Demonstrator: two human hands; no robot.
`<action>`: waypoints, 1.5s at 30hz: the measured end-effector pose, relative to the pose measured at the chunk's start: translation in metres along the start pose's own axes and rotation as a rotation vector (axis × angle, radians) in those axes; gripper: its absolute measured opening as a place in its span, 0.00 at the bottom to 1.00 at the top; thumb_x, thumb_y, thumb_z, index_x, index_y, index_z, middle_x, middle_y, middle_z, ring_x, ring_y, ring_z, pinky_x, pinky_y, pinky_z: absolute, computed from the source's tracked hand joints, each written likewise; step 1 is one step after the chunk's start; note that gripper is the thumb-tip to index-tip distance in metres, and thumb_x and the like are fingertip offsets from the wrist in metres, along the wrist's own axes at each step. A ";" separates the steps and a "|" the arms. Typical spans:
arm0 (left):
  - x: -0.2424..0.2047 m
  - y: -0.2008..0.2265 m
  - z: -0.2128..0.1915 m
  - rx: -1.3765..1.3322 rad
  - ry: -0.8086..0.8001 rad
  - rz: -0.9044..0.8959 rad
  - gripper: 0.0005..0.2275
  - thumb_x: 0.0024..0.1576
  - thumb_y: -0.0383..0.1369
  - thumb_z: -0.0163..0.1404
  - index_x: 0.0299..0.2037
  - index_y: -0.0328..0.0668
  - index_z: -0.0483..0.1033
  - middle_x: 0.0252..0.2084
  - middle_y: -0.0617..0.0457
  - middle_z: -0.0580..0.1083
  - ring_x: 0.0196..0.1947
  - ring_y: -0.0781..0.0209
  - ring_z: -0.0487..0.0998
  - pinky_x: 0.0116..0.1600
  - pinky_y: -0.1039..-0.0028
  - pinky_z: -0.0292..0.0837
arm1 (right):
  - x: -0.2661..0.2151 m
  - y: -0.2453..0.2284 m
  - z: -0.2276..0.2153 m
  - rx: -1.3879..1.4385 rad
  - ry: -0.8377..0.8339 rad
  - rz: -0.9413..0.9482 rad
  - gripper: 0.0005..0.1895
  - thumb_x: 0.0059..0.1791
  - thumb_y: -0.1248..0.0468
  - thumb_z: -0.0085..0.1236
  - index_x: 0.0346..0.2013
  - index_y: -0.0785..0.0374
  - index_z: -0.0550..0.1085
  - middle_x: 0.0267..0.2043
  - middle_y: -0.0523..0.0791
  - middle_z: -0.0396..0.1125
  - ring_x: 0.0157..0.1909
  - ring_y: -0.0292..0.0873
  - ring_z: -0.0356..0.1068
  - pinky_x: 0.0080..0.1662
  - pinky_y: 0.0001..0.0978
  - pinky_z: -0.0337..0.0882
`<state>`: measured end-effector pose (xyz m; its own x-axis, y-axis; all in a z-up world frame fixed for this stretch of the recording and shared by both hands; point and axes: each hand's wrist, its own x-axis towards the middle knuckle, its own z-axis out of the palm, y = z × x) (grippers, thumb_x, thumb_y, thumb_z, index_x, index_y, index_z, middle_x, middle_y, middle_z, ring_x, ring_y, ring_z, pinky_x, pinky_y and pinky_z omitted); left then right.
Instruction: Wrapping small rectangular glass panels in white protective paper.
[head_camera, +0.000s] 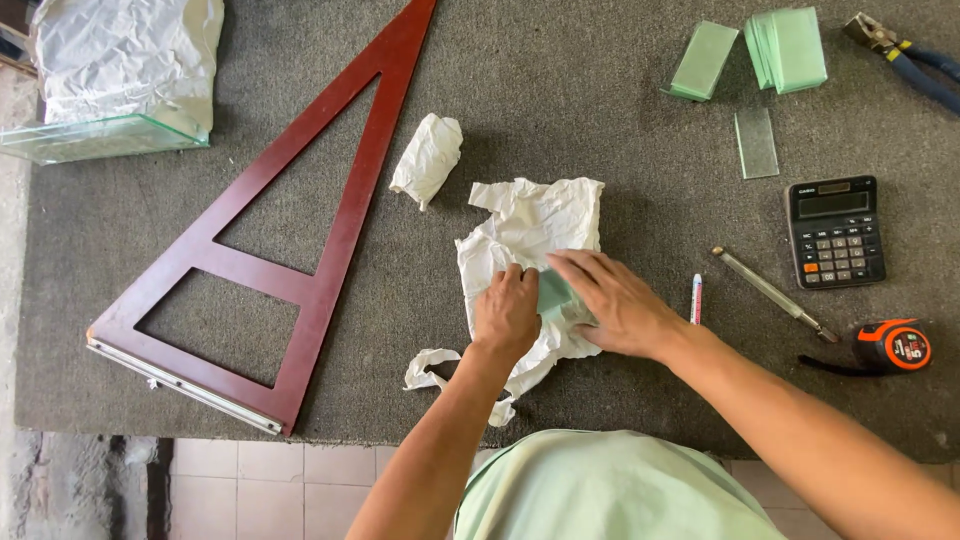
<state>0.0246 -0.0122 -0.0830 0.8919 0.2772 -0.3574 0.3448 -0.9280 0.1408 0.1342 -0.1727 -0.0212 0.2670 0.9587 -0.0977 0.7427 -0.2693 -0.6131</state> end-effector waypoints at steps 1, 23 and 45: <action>-0.001 -0.001 0.000 -0.003 -0.001 -0.006 0.22 0.46 0.32 0.64 0.49 0.42 0.70 0.48 0.50 0.69 0.53 0.49 0.75 0.47 0.61 0.82 | 0.008 0.008 0.006 0.000 -0.005 -0.004 0.53 0.41 0.63 0.70 0.75 0.63 0.51 0.67 0.60 0.58 0.71 0.60 0.56 0.67 0.59 0.60; 0.006 -0.016 -0.007 -0.003 0.112 0.005 0.28 0.38 0.38 0.66 0.48 0.37 0.71 0.46 0.47 0.69 0.51 0.47 0.73 0.51 0.64 0.76 | 0.085 0.042 0.000 -0.333 -0.219 -0.284 0.17 0.38 0.65 0.66 0.39 0.60 0.72 0.36 0.43 0.67 0.45 0.46 0.69 0.52 0.41 0.71; -0.083 0.011 -0.039 -1.569 0.345 -0.673 0.30 0.64 0.34 0.47 0.73 0.28 0.50 0.71 0.24 0.59 0.73 0.32 0.56 0.73 0.51 0.59 | 0.049 0.056 -0.001 0.917 -0.055 0.449 0.41 0.45 0.81 0.51 0.73 0.73 0.52 0.70 0.68 0.55 0.71 0.65 0.56 0.68 0.53 0.60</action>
<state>-0.0344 -0.0359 -0.0160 0.4300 0.7101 -0.5576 0.3965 0.4064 0.8232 0.1896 -0.1410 -0.0599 0.3588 0.7954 -0.4885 -0.1817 -0.4538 -0.8724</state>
